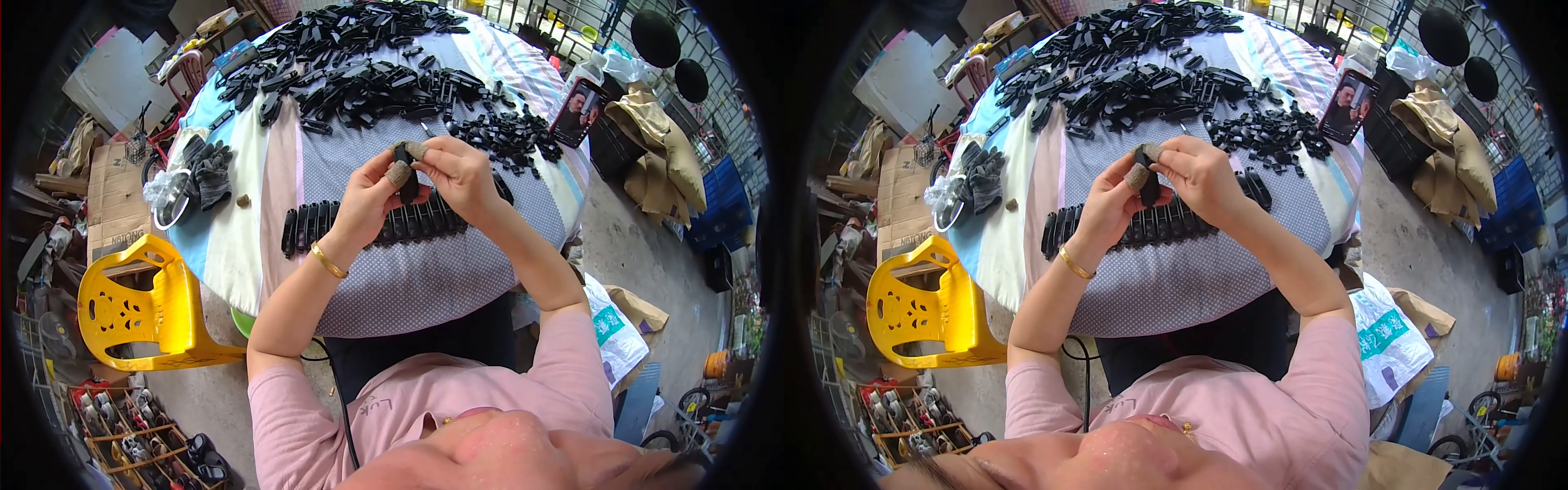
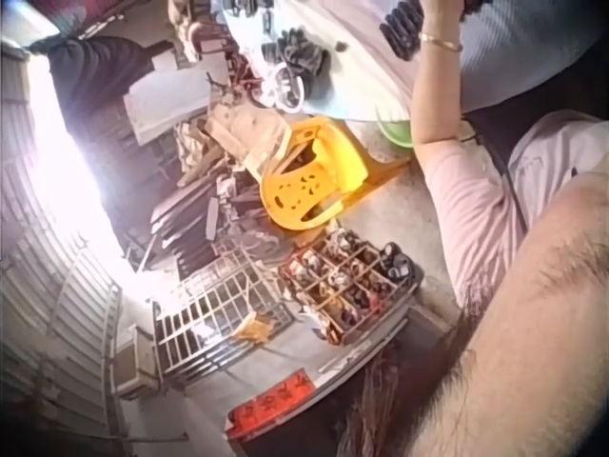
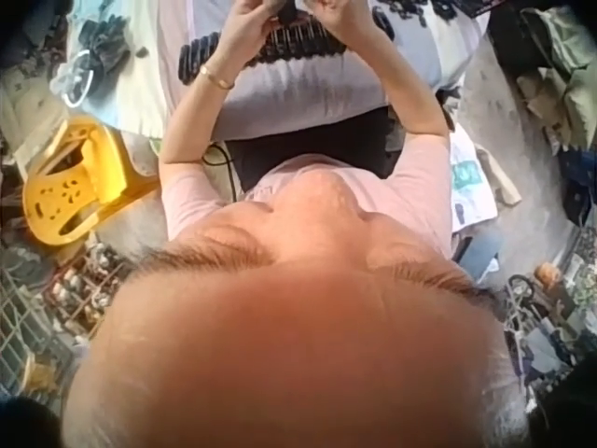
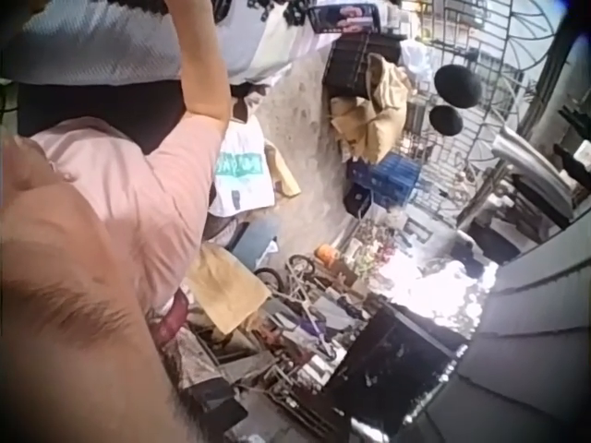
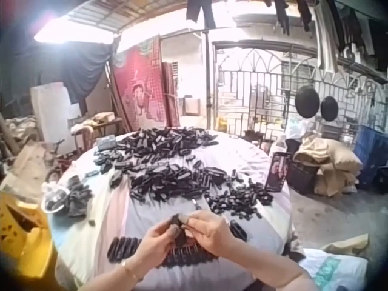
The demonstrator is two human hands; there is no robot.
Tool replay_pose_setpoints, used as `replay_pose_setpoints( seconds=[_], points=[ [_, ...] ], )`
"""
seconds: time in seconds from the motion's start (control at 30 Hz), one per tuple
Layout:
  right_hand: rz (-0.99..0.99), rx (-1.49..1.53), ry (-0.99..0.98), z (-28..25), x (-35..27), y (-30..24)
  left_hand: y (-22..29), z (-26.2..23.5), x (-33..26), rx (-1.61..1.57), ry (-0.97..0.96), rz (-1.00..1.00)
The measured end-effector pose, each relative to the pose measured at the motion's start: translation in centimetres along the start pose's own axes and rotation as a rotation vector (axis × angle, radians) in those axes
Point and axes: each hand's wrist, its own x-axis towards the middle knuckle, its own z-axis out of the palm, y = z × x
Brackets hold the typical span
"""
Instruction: Manually assembling small black plastic components by inserting metal pins and using a small screwdriver.
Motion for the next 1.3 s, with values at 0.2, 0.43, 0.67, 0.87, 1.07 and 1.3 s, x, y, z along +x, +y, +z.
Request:
replay_pose_setpoints(
  seconds=[0.2,0.43,0.67,0.87,1.07,1.3],
  points=[
    [0.025,0.025,-0.154,-0.3,-0.6,-0.5,0.1,0.2,-0.1,0.045,0.043,0.007],
    [-0.062,-0.012,-0.119,-0.6,-0.7,-1.5,0.6,0.5,-0.4,0.231,0.084,-0.02],
    [0.275,0.0,0.014,-3.0,-2.3,-4.0,-1.4,2.6,-0.8,0.053,-0.044,-0.038],
    [0.638,-0.338,-0.13,-9.7,-3.2,0.0,1.1,-1.5,3.7,1.31,0.113,0.267],
    [0.761,-0.39,-0.331,-11.2,-6.9,5.2,1.7,-7.5,10.2,2.14,0.163,0.556],
    [0.699,-0.253,-0.352,-10.8,-7.1,5.5,1.0,-8.9,12.2,2.397,0.022,0.508]
  ],
)
